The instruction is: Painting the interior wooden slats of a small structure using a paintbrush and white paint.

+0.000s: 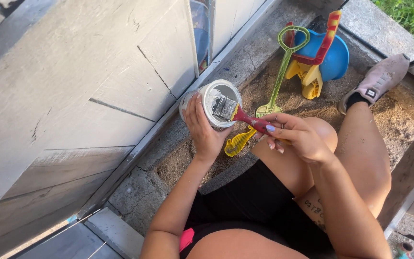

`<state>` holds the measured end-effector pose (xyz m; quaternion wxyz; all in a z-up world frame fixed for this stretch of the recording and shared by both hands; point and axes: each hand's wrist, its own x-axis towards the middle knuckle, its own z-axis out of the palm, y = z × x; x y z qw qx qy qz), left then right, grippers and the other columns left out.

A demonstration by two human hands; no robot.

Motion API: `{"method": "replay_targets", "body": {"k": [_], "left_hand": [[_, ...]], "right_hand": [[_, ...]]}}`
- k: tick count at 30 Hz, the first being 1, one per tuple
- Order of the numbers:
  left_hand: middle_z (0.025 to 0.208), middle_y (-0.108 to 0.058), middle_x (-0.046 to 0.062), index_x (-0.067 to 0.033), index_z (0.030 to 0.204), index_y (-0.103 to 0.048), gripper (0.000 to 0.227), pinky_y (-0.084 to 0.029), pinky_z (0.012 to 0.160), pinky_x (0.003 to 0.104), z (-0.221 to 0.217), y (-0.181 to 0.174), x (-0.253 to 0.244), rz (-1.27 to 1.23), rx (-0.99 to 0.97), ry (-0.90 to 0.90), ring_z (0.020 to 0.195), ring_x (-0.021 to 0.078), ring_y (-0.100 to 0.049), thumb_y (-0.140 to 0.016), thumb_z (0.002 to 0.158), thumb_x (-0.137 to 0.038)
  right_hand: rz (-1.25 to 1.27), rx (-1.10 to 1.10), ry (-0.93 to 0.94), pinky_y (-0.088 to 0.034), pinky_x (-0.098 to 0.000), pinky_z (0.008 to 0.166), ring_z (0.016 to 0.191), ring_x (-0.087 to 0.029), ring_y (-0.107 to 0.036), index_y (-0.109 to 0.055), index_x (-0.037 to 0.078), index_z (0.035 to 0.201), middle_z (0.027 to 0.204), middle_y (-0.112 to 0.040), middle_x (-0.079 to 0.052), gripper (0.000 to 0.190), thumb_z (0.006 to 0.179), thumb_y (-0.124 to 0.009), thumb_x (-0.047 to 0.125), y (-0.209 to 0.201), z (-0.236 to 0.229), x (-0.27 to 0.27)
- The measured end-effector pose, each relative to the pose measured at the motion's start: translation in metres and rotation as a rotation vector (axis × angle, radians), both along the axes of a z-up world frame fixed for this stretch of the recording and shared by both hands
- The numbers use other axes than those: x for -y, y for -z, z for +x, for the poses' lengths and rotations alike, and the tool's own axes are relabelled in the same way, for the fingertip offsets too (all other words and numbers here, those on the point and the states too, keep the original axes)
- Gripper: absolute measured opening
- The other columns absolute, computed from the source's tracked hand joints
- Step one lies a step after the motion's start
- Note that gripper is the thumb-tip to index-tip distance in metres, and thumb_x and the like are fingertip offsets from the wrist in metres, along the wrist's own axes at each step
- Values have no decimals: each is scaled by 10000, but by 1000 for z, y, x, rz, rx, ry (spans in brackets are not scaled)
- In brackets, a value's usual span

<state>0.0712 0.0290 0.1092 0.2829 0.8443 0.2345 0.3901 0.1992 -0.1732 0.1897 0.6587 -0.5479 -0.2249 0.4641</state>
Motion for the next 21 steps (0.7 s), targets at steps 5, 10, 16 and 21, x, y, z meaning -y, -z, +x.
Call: {"method": "replay_targets", "body": {"k": [5, 10, 16, 21], "left_hand": [[1547, -372, 241, -32, 1578, -241, 1296, -197, 1213, 719, 2, -7, -4, -77, 46, -1, 1456, 440, -327, -1030, 565, -206], [1534, -375, 235, -31, 1571, -257, 1274, -209, 1212, 698, 1, -3, -4, -55, 64, -28, 1446, 433, -340, -1024, 570, -203], [1524, -405, 203, -53, 1576, -269, 1291, -240, 1206, 673, 5, -11, 3, -150, 70, -13, 1440, 404, -358, -1034, 549, -211], [1491, -408, 184, -70, 1545, -319, 1198, -277, 1158, 670, 14, -19, 9, -368, 204, -13, 1405, 400, -377, -1001, 568, -190]], "right_hand": [[3, 7, -35, -405, -205, 420, 542, -132, -596, -551, -157, 1307, 857, -714, -244, 391, 967, -519, 33, -21, 11, 11], [-54, 67, -8, -266, -225, 371, 415, -104, -457, -599, -134, 1233, 640, -630, -169, 340, 954, -520, 43, -23, 19, 22], [-146, 70, 75, -225, -188, 372, 492, -58, -391, -666, -113, 1168, 761, -645, -181, 329, 1043, -507, 146, -33, 11, 10], [-121, 169, 103, -317, -198, 374, 508, -92, -473, -674, -98, 1198, 785, -680, -201, 294, 1022, -532, 90, -20, 20, 23]]}}
